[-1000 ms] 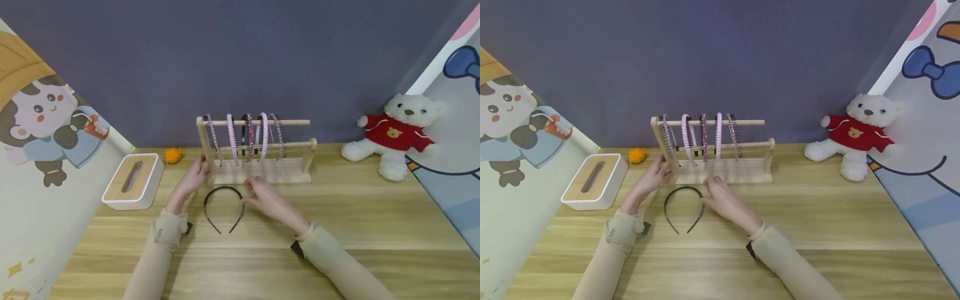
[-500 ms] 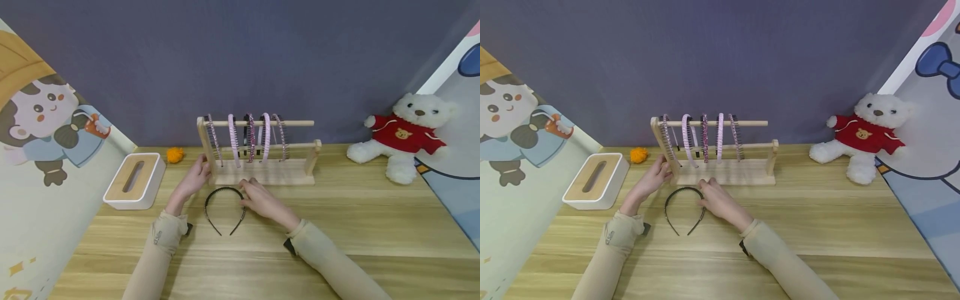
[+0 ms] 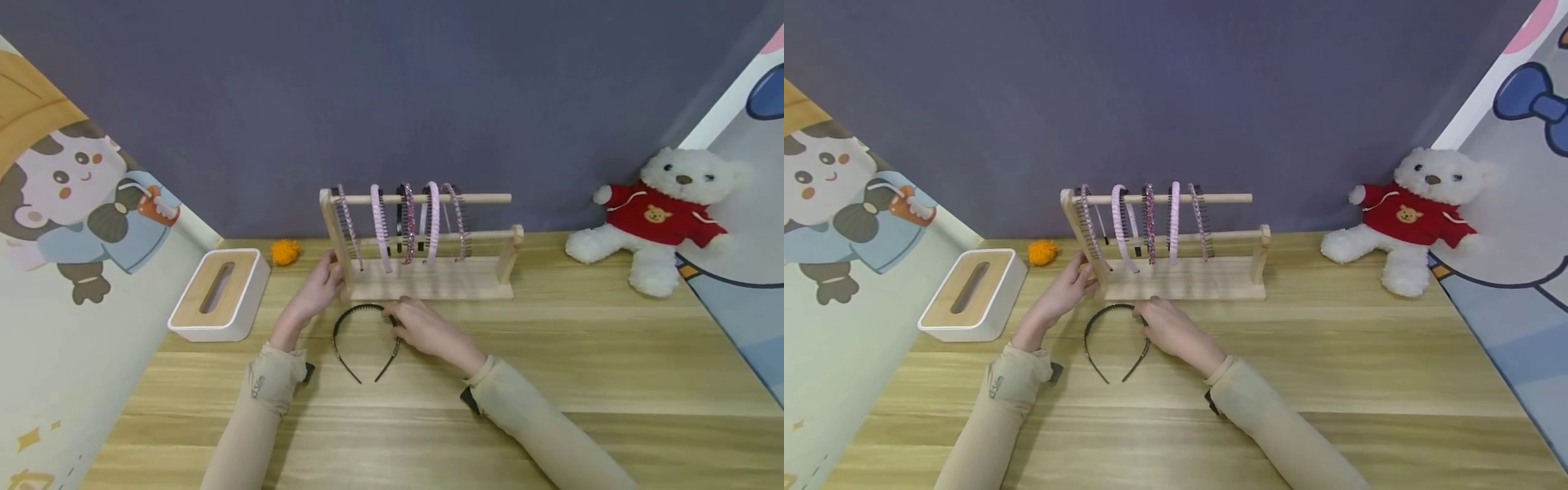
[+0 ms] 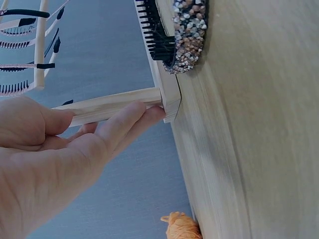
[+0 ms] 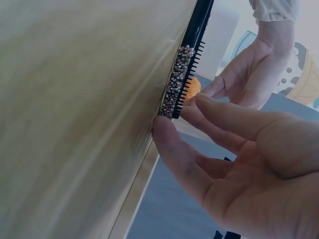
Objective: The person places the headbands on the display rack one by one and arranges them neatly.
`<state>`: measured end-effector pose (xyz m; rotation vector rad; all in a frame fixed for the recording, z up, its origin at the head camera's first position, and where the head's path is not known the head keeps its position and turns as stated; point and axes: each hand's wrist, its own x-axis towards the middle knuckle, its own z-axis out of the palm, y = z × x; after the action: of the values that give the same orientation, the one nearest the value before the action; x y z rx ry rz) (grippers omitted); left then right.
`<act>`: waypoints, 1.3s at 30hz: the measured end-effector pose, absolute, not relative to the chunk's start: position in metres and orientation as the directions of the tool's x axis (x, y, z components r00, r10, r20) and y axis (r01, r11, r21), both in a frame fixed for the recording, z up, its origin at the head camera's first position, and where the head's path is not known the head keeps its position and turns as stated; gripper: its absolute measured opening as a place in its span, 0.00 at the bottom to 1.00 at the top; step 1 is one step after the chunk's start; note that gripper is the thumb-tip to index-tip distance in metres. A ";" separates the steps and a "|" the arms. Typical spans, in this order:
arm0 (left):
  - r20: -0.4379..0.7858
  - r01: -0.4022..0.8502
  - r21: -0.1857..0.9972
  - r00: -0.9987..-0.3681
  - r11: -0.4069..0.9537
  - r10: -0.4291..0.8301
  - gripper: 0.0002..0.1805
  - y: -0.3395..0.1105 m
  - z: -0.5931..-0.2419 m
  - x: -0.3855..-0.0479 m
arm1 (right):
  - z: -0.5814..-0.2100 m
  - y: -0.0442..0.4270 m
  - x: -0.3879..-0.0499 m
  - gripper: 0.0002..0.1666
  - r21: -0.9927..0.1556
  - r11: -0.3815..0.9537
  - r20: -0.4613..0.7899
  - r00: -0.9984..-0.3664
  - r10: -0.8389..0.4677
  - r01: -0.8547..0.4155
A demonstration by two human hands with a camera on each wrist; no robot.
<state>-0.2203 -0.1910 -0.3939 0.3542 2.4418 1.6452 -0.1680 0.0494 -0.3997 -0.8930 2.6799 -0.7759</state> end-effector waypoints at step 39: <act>-0.005 0.098 0.936 -0.956 0.339 0.292 0.26 -0.190 -0.394 -0.221 | -0.403 0.030 -0.178 0.09 -0.444 0.745 0.024 -0.838 -0.546 -0.498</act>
<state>-0.2206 -0.1897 -0.3943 0.3569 2.4246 1.6761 -0.1784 0.0304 -0.4029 -0.8501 2.8336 -0.6740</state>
